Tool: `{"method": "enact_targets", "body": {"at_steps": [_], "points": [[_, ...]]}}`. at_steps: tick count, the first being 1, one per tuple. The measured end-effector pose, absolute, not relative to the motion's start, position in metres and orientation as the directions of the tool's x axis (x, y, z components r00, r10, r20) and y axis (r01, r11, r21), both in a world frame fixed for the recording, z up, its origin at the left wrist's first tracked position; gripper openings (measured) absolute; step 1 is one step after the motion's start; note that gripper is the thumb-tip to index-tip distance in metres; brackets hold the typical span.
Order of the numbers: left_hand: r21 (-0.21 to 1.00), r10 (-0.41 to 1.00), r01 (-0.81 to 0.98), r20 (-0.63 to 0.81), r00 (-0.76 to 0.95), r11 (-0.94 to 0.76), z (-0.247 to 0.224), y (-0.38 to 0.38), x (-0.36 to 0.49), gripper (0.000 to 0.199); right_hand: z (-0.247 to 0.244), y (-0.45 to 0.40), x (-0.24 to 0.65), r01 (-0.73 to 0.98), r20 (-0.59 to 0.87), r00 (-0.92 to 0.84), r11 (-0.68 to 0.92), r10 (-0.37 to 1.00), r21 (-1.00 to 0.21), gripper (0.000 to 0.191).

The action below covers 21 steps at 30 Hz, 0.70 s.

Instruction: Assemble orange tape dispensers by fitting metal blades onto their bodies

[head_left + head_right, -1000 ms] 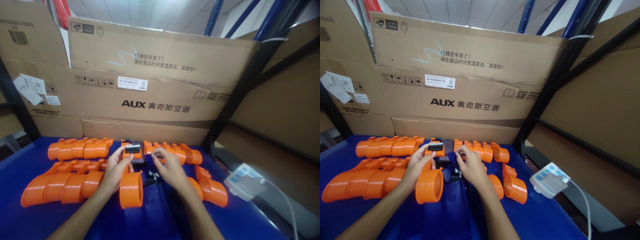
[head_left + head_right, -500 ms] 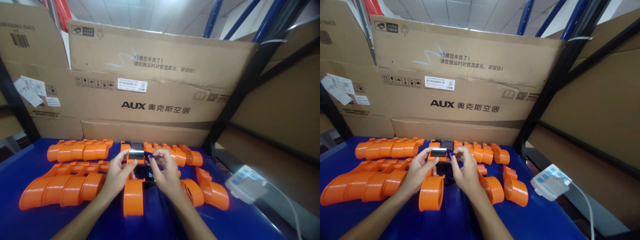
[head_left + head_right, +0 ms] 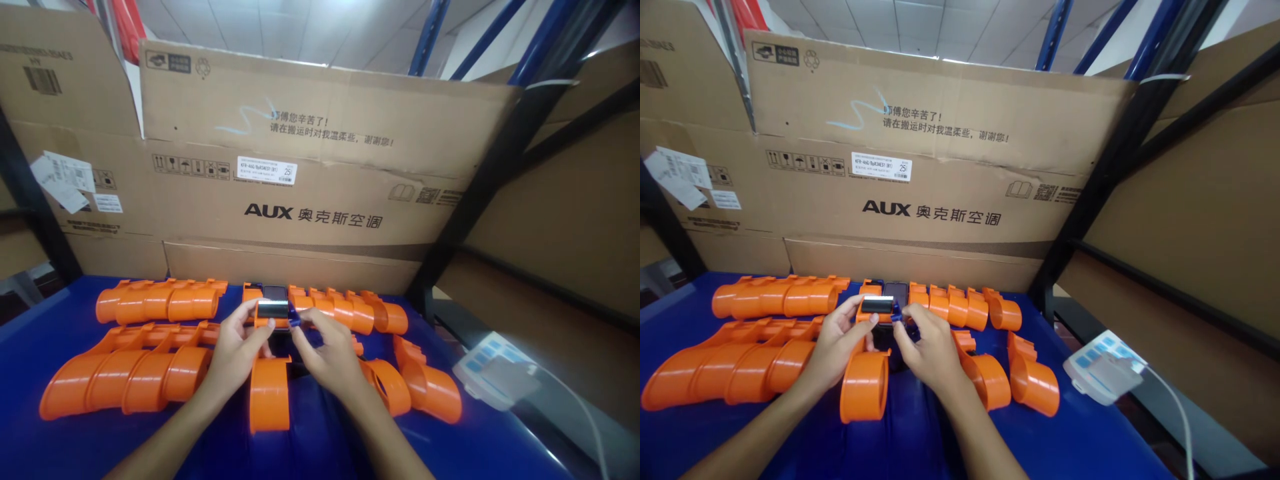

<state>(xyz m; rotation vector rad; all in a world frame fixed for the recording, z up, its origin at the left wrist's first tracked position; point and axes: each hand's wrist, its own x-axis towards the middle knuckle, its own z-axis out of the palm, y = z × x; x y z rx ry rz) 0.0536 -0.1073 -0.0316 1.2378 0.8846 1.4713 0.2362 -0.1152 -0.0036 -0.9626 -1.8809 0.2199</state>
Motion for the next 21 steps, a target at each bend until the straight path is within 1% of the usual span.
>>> {"method": "enact_targets", "body": {"at_steps": [3, 11, 21], "points": [[0.945, 0.966, -0.210, 0.257, 0.003, -0.251, -0.0315, -0.1076, 0.0534, 0.047, -0.0043, -0.1159, 0.2367, 0.532, 0.671, -0.227, 0.667, 0.706, -0.522, 0.008], [0.946, 0.969, -0.214, 0.248, -0.004, -0.243, -0.0317, -0.1078, 0.0537, 0.049, -0.0061, -0.1102, 0.2386, 0.555, 0.644, -0.295, 0.676, 0.706, -0.486, 0.018], [0.947, 0.973, -0.232, 0.231, 0.003, -0.224, -0.0337, -0.1070, 0.0540, 0.050, -0.0060, -0.1091, 0.2392, 0.522, 0.635, -0.346, 0.705, 0.690, -0.481, 0.018]]}}
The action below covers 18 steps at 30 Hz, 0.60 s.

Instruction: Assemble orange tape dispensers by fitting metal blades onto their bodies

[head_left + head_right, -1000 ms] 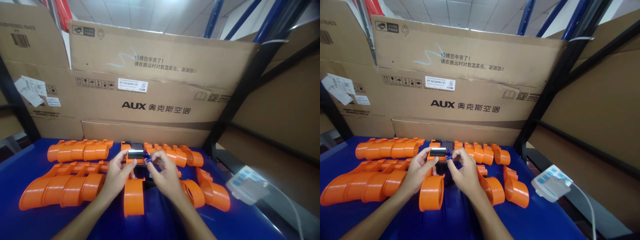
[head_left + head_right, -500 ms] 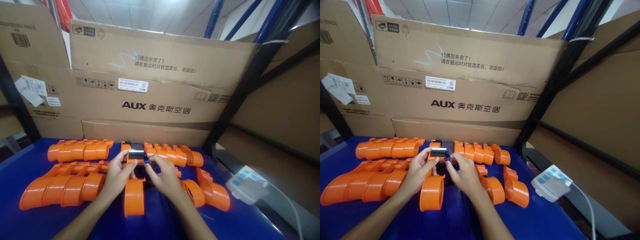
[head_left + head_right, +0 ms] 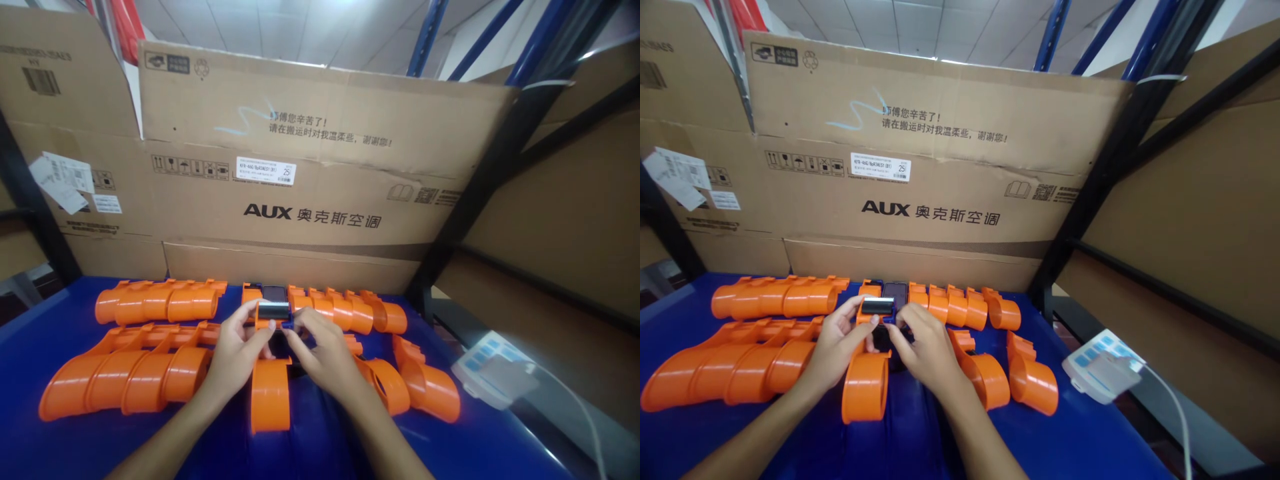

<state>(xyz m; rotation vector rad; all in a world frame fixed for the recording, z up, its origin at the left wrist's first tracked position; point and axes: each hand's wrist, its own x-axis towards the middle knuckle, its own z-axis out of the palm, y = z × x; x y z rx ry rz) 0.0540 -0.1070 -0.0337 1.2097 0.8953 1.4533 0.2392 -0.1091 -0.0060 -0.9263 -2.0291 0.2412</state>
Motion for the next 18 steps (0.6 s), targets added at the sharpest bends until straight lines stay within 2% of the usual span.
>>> {"method": "enact_targets", "body": {"at_steps": [4, 7, 10, 12, 15, 18], "points": [[0.939, 0.972, -0.257, 0.235, -0.007, -0.229, -0.029, -0.107, 0.054, 0.047, -0.001, -0.112, 0.239, 0.509, 0.601, -0.361, 0.691, 0.713, -0.514, 0.017], [0.928, 0.979, -0.328, 0.200, 0.038, -0.177, -0.023, -0.108, 0.053, 0.046, 0.003, -0.115, 0.238, 0.422, 0.589, -0.314, 0.665, 0.745, -0.616, 0.019], [0.915, 0.982, -0.400, 0.116, 0.146, -0.048, -0.019, -0.108, 0.051, 0.061, 0.005, -0.117, 0.236, 0.227, 0.561, -0.170, 0.587, 0.810, -0.777, 0.023], [0.901, 0.968, -0.432, 0.061, 0.242, 0.051, -0.020, -0.109, 0.051, 0.076, 0.006, -0.118, 0.236, 0.133, 0.494, -0.135, 0.510, 0.859, -0.850, 0.022], [0.866, 0.919, -0.453, -0.018, 0.394, 0.212, -0.023, -0.112, 0.053, 0.085, 0.007, -0.117, 0.238, 0.081, 0.386, -0.252, 0.416, 0.888, -0.906, 0.029], [0.851, 0.868, -0.439, -0.041, 0.495, 0.290, -0.025, -0.114, 0.054, 0.078, 0.007, -0.114, 0.242, 0.015, 0.326, -0.345, 0.353, 0.880, -0.936, 0.031]]}}
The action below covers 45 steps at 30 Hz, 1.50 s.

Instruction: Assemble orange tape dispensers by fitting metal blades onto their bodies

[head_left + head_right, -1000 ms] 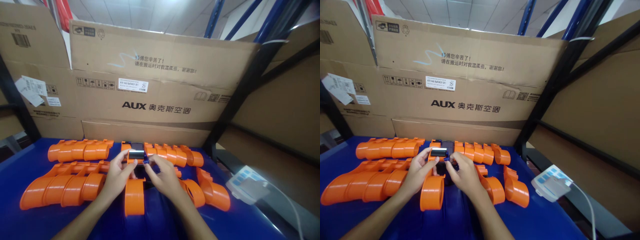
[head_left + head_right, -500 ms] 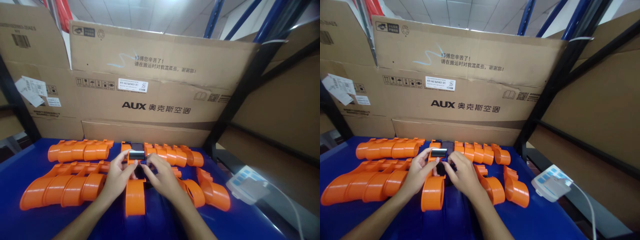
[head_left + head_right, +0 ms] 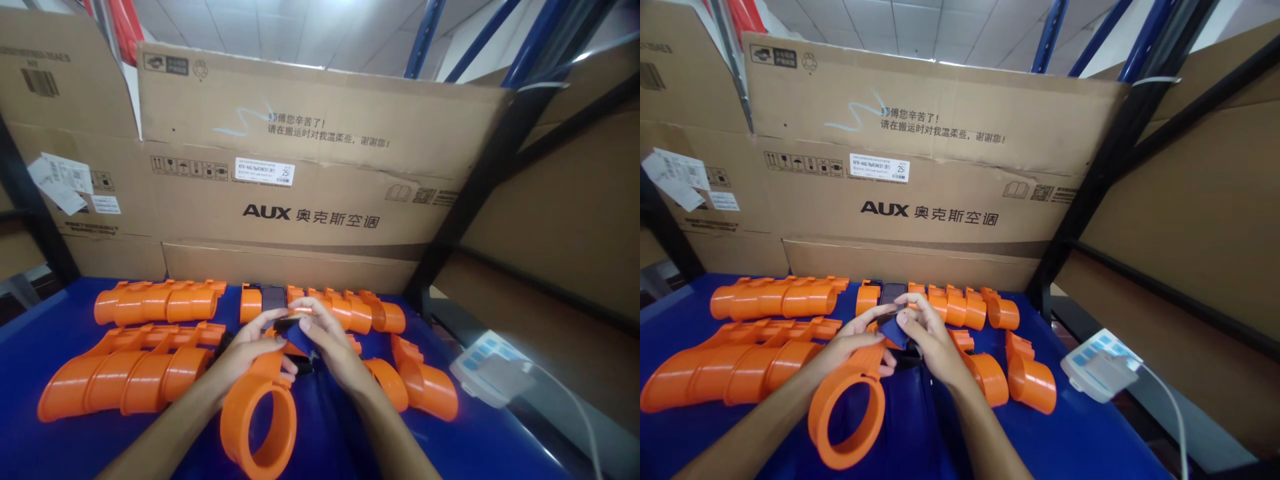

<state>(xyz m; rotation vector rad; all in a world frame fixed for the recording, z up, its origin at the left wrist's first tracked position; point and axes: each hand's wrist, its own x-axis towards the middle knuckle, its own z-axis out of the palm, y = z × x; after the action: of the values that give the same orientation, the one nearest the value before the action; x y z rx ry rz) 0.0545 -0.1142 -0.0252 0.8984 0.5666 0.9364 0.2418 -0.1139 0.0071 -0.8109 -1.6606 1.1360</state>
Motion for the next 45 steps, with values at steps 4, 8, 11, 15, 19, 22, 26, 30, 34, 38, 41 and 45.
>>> {"method": "enact_targets", "body": {"at_steps": [4, 8, 11, 15, 19, 22, 26, 30, 34, 38, 41, 45], "points": [[0.851, 0.838, -0.439, -0.003, 0.545, 0.288, -0.026, -0.117, 0.055, 0.071, 0.007, -0.113, 0.241, 0.001, 0.304, -0.350, 0.324, 0.886, -0.946, 0.031], [0.855, 0.845, -0.450, 0.028, 0.534, 0.256, -0.024, -0.119, 0.053, 0.067, 0.008, -0.117, 0.236, -0.014, 0.273, -0.371, 0.289, 0.887, -0.957, 0.034], [0.843, 0.828, -0.464, 0.041, 0.559, 0.272, -0.023, -0.121, 0.050, 0.067, 0.010, -0.118, 0.235, -0.017, 0.267, -0.354, 0.280, 0.896, -0.960, 0.037], [0.874, 0.846, -0.434, 0.051, 0.531, 0.220, -0.024, -0.121, 0.050, 0.063, 0.007, -0.114, 0.235, -0.021, 0.261, -0.342, 0.270, 0.903, -0.963, 0.040], [0.937, 0.892, -0.342, 0.094, 0.442, 0.070, -0.024, -0.118, 0.055, 0.058, 0.001, -0.110, 0.233, -0.053, 0.268, -0.343, 0.266, 0.900, -0.963, 0.039], [0.952, 0.897, -0.305, 0.114, 0.427, 0.025, -0.022, -0.116, 0.057, 0.056, 0.000, -0.110, 0.230, -0.059, 0.282, -0.326, 0.278, 0.902, -0.959, 0.040], [0.952, 0.910, -0.306, 0.129, 0.393, -0.003, -0.020, -0.116, 0.056, 0.056, 0.001, -0.113, 0.227, -0.027, 0.289, -0.309, 0.295, 0.906, -0.955, 0.044], [0.935, 0.905, -0.342, 0.066, 0.420, 0.090, -0.021, -0.115, 0.056, 0.057, 0.001, -0.112, 0.229, 0.042, 0.303, -0.300, 0.330, 0.905, -0.943, 0.034], [0.874, 0.966, -0.463, -0.031, 0.257, 0.151, -0.016, -0.111, 0.051, 0.050, 0.000, -0.109, 0.237, 0.311, 0.377, -0.246, 0.441, 0.893, -0.842, 0.035], [0.775, 0.991, -0.617, -0.096, 0.095, 0.135, -0.007, -0.107, 0.044, 0.042, 0.003, -0.114, 0.241, 0.599, 0.370, -0.393, 0.540, 0.842, -0.592, 0.023], [0.728, 0.994, -0.677, -0.095, 0.049, 0.103, -0.003, -0.107, 0.043, 0.034, 0.005, -0.122, 0.237, 0.627, 0.319, -0.551, 0.634, 0.772, -0.453, 0.012], [0.722, 0.993, -0.683, -0.110, 0.050, 0.114, -0.003, -0.110, 0.046, 0.037, 0.002, -0.127, 0.231, 0.634, 0.265, -0.630, 0.680, 0.730, -0.368, 0.014]]}}
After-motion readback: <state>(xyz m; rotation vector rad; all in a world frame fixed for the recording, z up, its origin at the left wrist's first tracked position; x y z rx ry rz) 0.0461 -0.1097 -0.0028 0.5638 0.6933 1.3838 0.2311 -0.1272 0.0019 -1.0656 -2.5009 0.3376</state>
